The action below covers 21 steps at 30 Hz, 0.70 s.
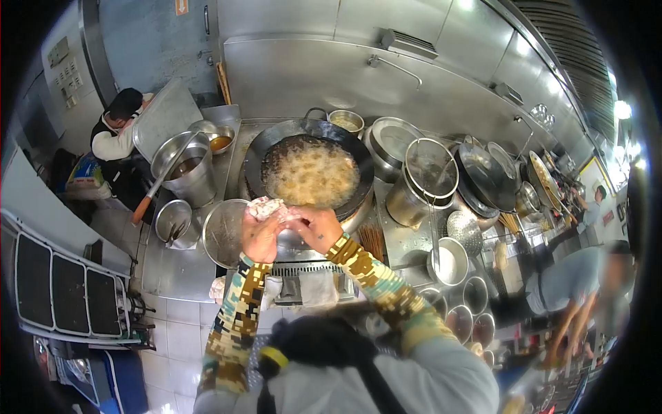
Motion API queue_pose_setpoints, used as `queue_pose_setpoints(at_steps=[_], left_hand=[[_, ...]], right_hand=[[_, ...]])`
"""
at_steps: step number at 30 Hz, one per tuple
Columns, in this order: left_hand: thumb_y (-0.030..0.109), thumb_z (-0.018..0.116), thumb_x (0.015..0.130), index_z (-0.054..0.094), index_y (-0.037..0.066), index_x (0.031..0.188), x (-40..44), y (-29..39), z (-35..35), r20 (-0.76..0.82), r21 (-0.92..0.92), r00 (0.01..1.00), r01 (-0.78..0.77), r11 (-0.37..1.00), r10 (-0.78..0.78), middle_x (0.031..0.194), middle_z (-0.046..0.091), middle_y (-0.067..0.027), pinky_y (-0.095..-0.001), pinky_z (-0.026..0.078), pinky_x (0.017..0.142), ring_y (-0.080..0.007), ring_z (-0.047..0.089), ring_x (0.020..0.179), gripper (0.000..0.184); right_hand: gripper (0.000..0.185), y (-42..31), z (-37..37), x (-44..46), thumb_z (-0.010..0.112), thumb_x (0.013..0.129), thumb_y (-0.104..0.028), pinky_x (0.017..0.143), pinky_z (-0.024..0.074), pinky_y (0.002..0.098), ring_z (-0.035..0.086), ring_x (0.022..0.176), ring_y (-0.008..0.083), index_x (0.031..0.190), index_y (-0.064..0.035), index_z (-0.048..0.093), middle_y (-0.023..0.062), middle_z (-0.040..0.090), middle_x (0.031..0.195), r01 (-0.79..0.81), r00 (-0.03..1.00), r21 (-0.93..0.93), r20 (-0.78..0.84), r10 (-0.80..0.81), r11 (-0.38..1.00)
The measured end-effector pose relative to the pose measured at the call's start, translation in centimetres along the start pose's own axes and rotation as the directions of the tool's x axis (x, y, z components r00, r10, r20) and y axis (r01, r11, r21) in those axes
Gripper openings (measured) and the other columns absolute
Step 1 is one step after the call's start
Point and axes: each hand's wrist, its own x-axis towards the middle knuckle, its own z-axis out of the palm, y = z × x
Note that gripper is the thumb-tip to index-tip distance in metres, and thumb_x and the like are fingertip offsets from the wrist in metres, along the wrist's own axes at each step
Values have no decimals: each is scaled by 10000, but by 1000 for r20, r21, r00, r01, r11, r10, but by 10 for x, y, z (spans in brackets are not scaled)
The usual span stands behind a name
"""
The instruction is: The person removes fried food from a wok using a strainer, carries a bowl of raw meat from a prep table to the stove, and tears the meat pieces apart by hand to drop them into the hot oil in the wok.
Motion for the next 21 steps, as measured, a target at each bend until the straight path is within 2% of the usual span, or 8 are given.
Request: queue_pose_setpoints(at_steps=[1, 3, 5, 8, 12, 13, 17, 21], left_hand=[[-75, 601, 847, 449, 72, 1166, -2, 0, 5, -51, -7, 999, -8, 1000, 7, 1054, 620, -102, -366, 572, 710, -212, 649, 895, 383], [-55, 629, 833, 430, 76, 1171, -2, 3, 8, -125, 2, 992, -21, 1000, 21, 1066, 616, -101, -379, 578, 685, -209, 651, 863, 414], [-41, 640, 827, 451, 71, 1150, 3, -4, -6, -130, -5, 986, -106, 994, 104, 1049, 622, -97, -377, 578, 687, -204, 650, 844, 391], [-11, 662, 814, 509, 62, 1090, 4, 7, -23, -274, -59, 949, -178, 982, 156, 994, 640, -93, -373, 577, 678, -196, 650, 811, 324], [-8, 657, 815, 551, 60, 1050, 0, 25, -32, -189, -66, 975, -131, 989, 117, 968, 659, -85, -368, 572, 673, -205, 662, 821, 267], [-7, 650, 822, 563, 62, 1048, -4, 27, -26, -180, -88, 978, -118, 989, 101, 960, 666, -78, -374, 569, 687, -203, 666, 819, 252], [17, 636, 836, 573, 69, 1024, -5, 19, -28, -124, -50, 992, -3, 999, -3, 935, 669, -68, -378, 565, 695, -190, 664, 803, 204], [21, 627, 834, 543, 85, 1070, -4, 18, -33, -75, -12, 997, 22, 1000, -23, 951, 659, -64, -381, 561, 700, -183, 655, 822, 258]], right_hand=[[291, 2, 1, 0, 655, 846, -79, 625, 516, 302, 665, 680, 243, 1112, 37, 628, 167, 683, 857, 24, 999, 19, -33, -23, 1000], [254, 31, 15, -9, 638, 863, -83, 626, 518, 289, 663, 679, 198, 1098, 14, 648, 135, 696, 871, -214, 974, 306, -4, 226, 928], [192, 29, 17, -8, 640, 863, -76, 585, 521, 255, 647, 664, 132, 1024, 24, 670, 99, 699, 876, -347, 914, 595, 43, 403, 725], [191, 32, -5, -12, 620, 853, -29, 610, 558, 276, 650, 661, 164, 1024, 55, 636, 114, 685, 857, -387, 818, 817, 90, 569, 428], [267, 38, -19, -15, 600, 881, -129, 566, 547, 277, 632, 644, 171, 1098, 26, 596, 105, 659, 817, -316, 808, 949, 271, 523, -3], [269, 31, -20, -11, 571, 927, -227, 542, 523, 254, 607, 627, 158, 1078, -6, 584, 85, 649, 816, -355, 767, 934, 311, 562, -33], [120, 68, -27, -5, 607, 906, -177, 591, 562, 253, 640, 706, 157, 928, -60, 601, 59, 649, 805, -349, 815, 922, 388, 430, -169], [64, 38, -48, 17, 623, 862, -48, 695, 598, 293, 671, 793, 189, 802, -51, 600, 83, 666, 856, -277, 820, 958, 195, 538, 75]])
